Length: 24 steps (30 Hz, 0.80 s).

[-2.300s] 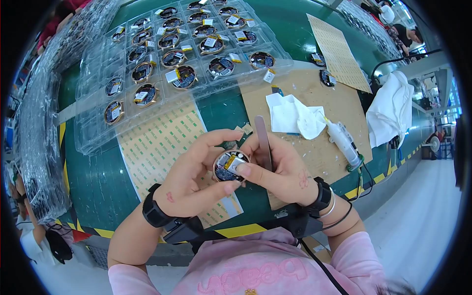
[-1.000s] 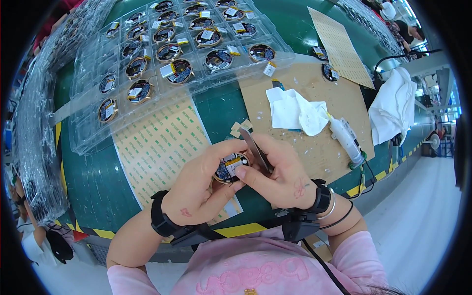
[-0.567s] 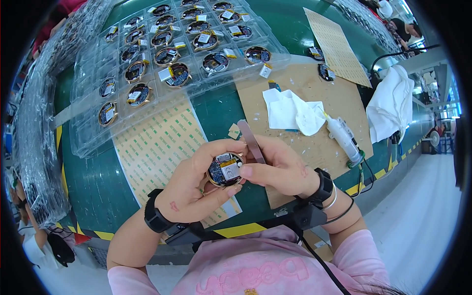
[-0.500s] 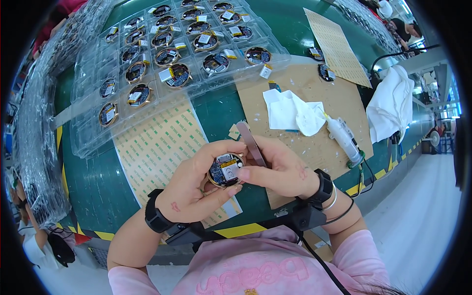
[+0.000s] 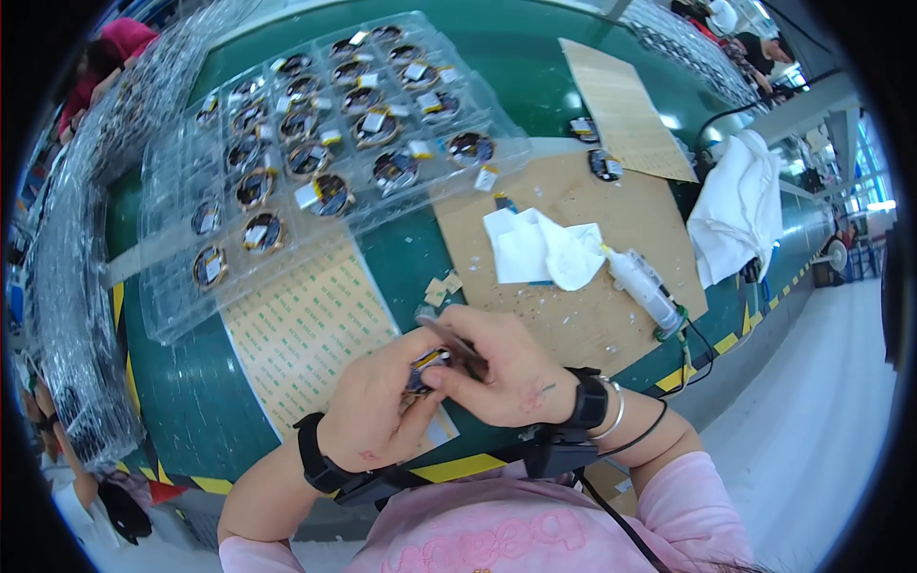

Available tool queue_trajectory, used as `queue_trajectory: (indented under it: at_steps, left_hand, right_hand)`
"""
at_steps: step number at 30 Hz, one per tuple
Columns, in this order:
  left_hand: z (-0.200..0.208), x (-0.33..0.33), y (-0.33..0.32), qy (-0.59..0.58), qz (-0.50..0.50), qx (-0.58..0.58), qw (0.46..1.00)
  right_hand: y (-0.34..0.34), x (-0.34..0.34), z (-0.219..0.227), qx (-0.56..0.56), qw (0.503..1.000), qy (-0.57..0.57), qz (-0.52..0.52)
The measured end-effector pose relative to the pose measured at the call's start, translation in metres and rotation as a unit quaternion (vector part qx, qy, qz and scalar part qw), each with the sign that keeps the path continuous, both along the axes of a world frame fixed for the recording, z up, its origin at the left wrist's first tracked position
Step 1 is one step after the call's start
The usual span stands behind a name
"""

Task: The person uses tweezers to position a small component inside a watch casing, applies adhesive from a syringe to the assembly, and then places the watch into a plastic tray.

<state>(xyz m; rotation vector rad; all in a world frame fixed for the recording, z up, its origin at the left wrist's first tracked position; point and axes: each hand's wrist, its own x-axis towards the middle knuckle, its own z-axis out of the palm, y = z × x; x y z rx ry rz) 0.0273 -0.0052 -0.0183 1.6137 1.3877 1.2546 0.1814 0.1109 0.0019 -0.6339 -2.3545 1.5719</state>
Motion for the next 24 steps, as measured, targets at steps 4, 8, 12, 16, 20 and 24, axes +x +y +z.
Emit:
queue_trajectory:
  at_steps: [4, 8, 12, 16, 20, 24]
  left_hand:
    - [-0.004, -0.002, 0.001, -0.058, -0.008, -0.043, 0.997]
    - [-0.009, -0.003, 0.000, -0.098, -0.023, -0.018, 0.995]
    - [-0.003, -0.004, -0.001, -0.118, -0.032, -0.049, 0.991]
    - [-0.001, -0.007, -0.002, -0.073, -0.032, -0.086, 0.993]
    - [-0.001, -0.001, 0.006, -0.003, -0.005, -0.024, 1.000]
    - [0.003, -0.002, 0.007, -0.066, 0.013, 0.012, 0.998]
  right_hand:
    - [0.007, -0.001, -0.002, -0.118, 0.993, 0.031, 0.004]
    - [0.009, -0.002, -0.009, -0.150, 0.985, 0.084, 0.018]
    - [0.006, 0.001, -0.008, -0.022, 0.996, 0.085, 0.000]
    - [-0.003, -0.001, -0.002, 0.030, 0.997, 0.063, -0.025]
    - [-0.005, -0.005, -0.011, 0.129, 0.986, 0.092, -0.047]
    - [0.015, 0.002, 0.000, 0.001, 0.998, 0.041, -0.045]
